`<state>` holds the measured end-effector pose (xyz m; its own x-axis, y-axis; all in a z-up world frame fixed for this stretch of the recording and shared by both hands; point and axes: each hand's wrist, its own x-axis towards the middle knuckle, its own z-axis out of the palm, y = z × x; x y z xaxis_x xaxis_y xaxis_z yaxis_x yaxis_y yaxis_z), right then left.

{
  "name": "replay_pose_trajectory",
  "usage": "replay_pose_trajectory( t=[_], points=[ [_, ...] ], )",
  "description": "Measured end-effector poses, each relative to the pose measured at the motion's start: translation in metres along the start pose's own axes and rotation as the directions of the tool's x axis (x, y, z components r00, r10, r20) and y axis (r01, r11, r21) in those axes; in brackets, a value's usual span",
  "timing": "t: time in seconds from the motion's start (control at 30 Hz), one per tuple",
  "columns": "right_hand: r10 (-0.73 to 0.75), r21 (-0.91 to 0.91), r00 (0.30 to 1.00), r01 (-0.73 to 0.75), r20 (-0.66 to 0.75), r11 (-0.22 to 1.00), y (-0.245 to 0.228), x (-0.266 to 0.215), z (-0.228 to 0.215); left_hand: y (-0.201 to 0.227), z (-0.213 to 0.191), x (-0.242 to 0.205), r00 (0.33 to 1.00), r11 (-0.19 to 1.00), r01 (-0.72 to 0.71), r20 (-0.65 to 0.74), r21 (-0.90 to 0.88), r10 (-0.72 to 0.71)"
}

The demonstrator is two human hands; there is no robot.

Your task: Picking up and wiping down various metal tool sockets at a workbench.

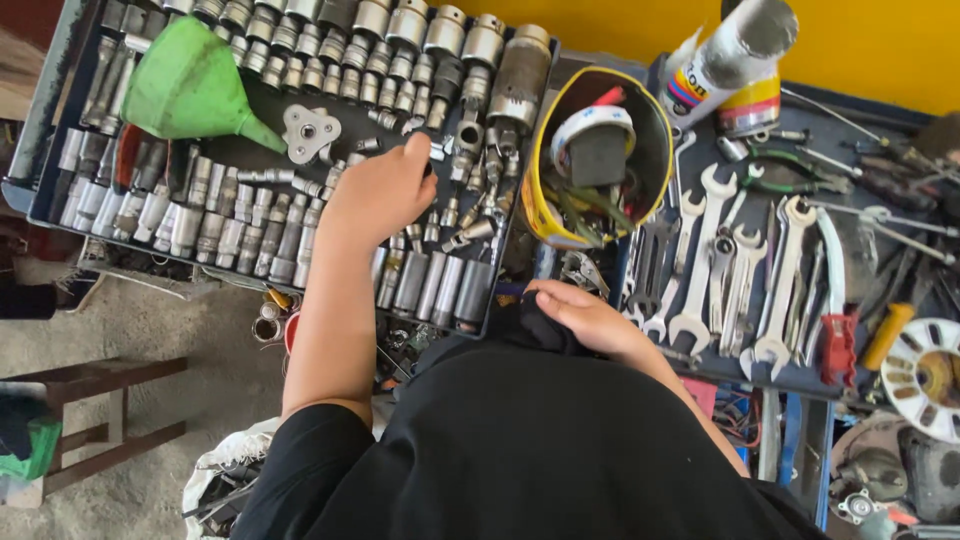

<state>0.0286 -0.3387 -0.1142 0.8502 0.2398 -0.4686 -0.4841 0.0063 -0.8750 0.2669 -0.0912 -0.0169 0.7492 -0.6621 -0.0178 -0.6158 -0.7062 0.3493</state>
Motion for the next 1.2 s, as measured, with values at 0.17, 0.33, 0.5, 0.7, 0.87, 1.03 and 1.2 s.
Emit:
replay_pose_trajectory(
  t=[0.17, 0.33, 0.5, 0.7, 0.87, 1.03, 1.2],
  points=[
    [-0.006, -0.085, 0.997, 0.013, 0.075, 0.996, 0.011, 0.023, -0.009, -0.007, 0.014, 0.02, 0.993, 1.0, 0.018, 0.114, 0.02, -0.02],
    [0.01, -0.1, 0.996, -0.001, 0.093, 0.995, 0.001, 0.028, -0.008, -0.013, 0.031, 0.032, 0.993, 0.998, 0.016, 0.115, 0.056, -0.023],
    [0.017, -0.021, 0.995, -0.015, 0.103, 1.0, 0.004, 0.034, -0.008, -0.016, 0.056, 0.038, 0.99, 0.99, 0.052, 0.122, 0.129, -0.068],
    [0.078, -0.098, 0.994, -0.071, 0.071, 0.993, -0.005, 0.034, -0.008, -0.012, 0.056, 0.037, 0.989, 0.988, 0.079, 0.114, 0.135, -0.095],
    [0.025, -0.084, 0.995, -0.017, 0.097, 0.996, -0.011, 0.033, -0.008, 0.008, 0.025, 0.024, 0.997, 0.996, 0.07, 0.018, 0.06, -0.071],
    [-0.013, -0.088, 0.996, 0.022, 0.092, 0.996, -0.007, 0.034, -0.009, 0.022, 0.022, 0.005, 0.997, 0.995, 0.04, -0.065, 0.088, -0.034],
    [-0.056, -0.02, 0.99, 0.059, 0.129, 0.998, -0.007, 0.034, -0.009, 0.027, 0.046, -0.014, 0.998, 0.998, 0.062, -0.013, 0.004, -0.062]
  ],
)
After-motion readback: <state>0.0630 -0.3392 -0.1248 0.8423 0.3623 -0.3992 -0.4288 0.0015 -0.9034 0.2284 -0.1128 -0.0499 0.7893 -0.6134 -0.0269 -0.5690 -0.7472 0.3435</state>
